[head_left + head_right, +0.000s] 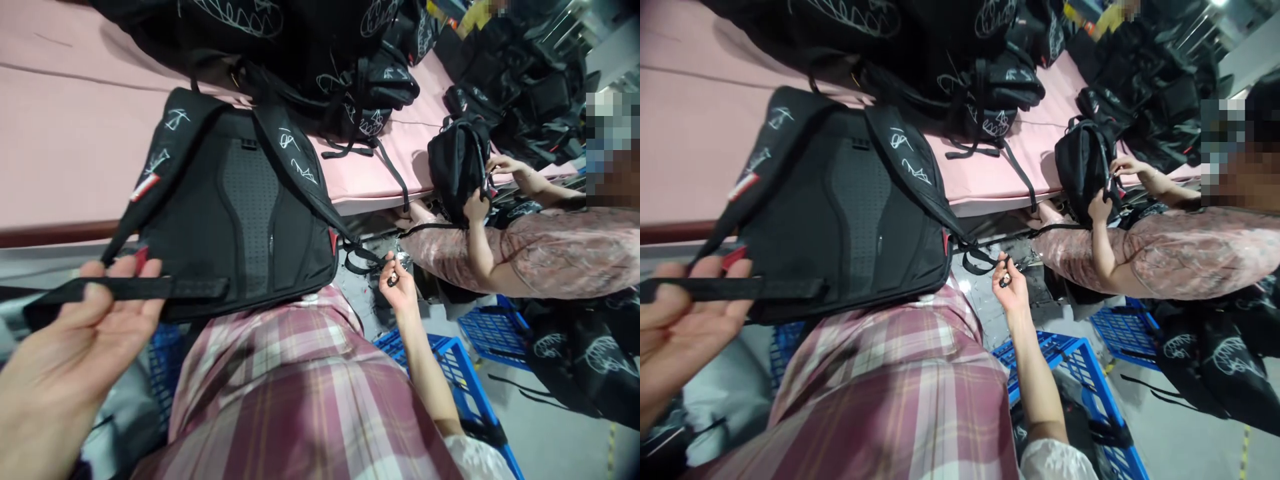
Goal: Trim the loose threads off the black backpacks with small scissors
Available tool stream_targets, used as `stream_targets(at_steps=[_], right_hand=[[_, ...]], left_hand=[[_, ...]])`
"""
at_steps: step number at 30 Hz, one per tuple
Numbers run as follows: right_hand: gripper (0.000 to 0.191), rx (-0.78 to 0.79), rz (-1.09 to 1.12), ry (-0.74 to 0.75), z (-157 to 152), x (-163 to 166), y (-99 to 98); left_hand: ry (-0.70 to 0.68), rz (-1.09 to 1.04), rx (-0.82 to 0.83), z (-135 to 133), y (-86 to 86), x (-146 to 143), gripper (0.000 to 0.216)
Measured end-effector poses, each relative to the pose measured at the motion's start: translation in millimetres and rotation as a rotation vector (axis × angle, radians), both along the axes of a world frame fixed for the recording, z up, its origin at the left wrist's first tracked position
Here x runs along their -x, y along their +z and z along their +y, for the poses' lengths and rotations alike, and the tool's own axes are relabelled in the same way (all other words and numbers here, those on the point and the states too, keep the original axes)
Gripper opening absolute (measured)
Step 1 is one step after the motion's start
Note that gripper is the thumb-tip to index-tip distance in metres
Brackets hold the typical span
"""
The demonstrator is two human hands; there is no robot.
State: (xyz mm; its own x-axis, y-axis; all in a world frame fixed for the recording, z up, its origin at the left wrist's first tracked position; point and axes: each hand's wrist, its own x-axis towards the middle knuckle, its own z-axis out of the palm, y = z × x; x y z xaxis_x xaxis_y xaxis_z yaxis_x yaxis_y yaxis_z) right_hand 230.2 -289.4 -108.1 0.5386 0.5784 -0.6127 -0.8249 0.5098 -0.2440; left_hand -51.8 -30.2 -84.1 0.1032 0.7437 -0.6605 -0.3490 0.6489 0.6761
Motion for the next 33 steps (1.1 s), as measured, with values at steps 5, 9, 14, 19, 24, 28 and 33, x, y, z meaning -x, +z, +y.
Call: stream_targets(at_steps=[5,9,14,19,24,28,33], right_hand=[[0.024,0.004,0.096,-0.095,4.1,-3.4,-3.6],[0.023,0.015,0.119,-0.072,6.9,-5.1,-6.3],[0.018,0.049,-0.018,0.042,7.5,-3.1,-15.6],[0.017,0.081,-0.241,0.224,11.7,1.6,-18.8],[0.012,0.056,-0.391,0.293,15.5,9.2,-5.2],[0.021,0.150,-0.420,0.337,22.0,7.8,2.3],[0.026,0.182,-0.528,0.389,33.2,8.7,5.7]], left_hand=[[0.196,0.006,0.196,-8.6,42.1,-36.7,0.031],[0.251,-0.099,0.245,-6.4,47.4,-37.5,0.035],[0.111,-0.341,0.101,-4.1,29.0,-28.2,0.033],[0.125,-0.406,0.079,-0.7,25.9,-27.1,0.031],[-0.091,-0.808,0.141,0.0,28.2,-19.4,0.034],[-0.210,-0.917,0.105,0.6,26.5,-17.6,0.039],[-0.256,-0.840,0.029,3.8,29.5,-23.9,0.039]])
